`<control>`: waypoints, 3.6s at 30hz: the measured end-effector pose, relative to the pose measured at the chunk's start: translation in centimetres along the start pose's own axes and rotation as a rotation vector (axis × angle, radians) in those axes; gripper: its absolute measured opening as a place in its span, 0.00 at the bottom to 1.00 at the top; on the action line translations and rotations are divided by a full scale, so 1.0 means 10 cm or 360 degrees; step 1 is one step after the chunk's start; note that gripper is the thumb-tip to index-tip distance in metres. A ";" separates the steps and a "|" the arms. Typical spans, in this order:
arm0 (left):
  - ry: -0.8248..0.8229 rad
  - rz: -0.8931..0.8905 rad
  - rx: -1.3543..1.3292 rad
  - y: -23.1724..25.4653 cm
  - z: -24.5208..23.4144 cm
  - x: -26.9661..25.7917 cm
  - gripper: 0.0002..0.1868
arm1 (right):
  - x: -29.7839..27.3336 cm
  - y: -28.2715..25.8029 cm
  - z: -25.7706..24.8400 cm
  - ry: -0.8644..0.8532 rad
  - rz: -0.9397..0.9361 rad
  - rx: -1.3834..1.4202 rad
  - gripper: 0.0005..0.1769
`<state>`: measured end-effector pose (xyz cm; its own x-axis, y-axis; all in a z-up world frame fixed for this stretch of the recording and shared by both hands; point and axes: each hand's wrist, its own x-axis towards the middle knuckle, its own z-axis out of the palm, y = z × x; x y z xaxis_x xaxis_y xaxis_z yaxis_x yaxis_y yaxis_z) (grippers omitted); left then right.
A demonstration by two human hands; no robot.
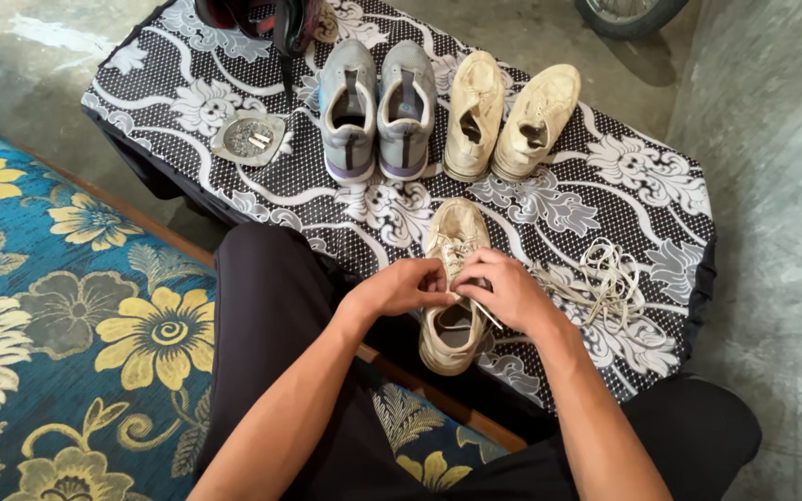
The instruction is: The person sits and laces a pair of white sneakers, then moves to a pair of gray sneakers and laces them. The person handles the shoes and laces by hand, threading and tying the laces on each shoe.
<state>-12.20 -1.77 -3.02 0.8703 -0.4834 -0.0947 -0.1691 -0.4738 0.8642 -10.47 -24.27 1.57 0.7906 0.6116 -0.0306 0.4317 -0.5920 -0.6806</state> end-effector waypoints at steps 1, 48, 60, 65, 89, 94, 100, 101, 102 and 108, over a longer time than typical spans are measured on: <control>0.0018 0.0012 0.0020 -0.02 0.00 0.01 0.18 | -0.01 0.00 -0.01 0.0001 -0.0018 -0.0031 0.09; 0.0551 -0.0008 -0.0025 0.29 0.17 0.16 0.16 | -0.14 0.45 0.03 0.0245 0.0507 0.0611 0.12; 0.0486 0.0104 0.0095 0.16 0.13 0.19 0.15 | -0.07 0.37 0.13 0.0306 0.0471 0.0723 0.08; 0.0411 0.0176 0.0146 0.19 0.13 0.19 0.13 | -0.04 0.46 0.15 0.0293 0.0414 0.0707 0.09; 0.0491 0.0163 0.0416 0.36 0.22 0.18 0.12 | -0.05 0.44 0.03 0.0434 0.0351 0.1011 0.06; 0.0428 0.0190 0.0451 0.35 0.23 0.17 0.10 | -0.05 0.47 0.06 0.0410 0.0447 0.1351 0.06; 0.0477 0.0296 0.0564 0.36 0.31 0.17 0.12 | -0.06 0.62 0.15 0.0265 0.0566 0.1421 0.04; 0.0501 0.0315 0.0557 0.35 0.33 0.18 0.13 | -0.07 0.64 0.16 0.0284 0.0512 0.1448 0.04; 0.0524 0.0334 0.0551 0.35 0.34 0.18 0.14 | -0.06 0.66 0.15 0.0302 0.0459 0.1474 0.05; 0.0802 0.0364 0.0433 0.29 0.39 0.23 0.10 | -0.12 0.61 -0.04 0.0302 0.0550 0.1753 0.03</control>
<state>-12.48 -7.10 -2.62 0.8984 -0.2193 0.3806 -0.4315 -0.6023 0.6716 -8.58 -28.81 -2.31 0.8846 0.3638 -0.2918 -0.3552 0.1202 -0.9270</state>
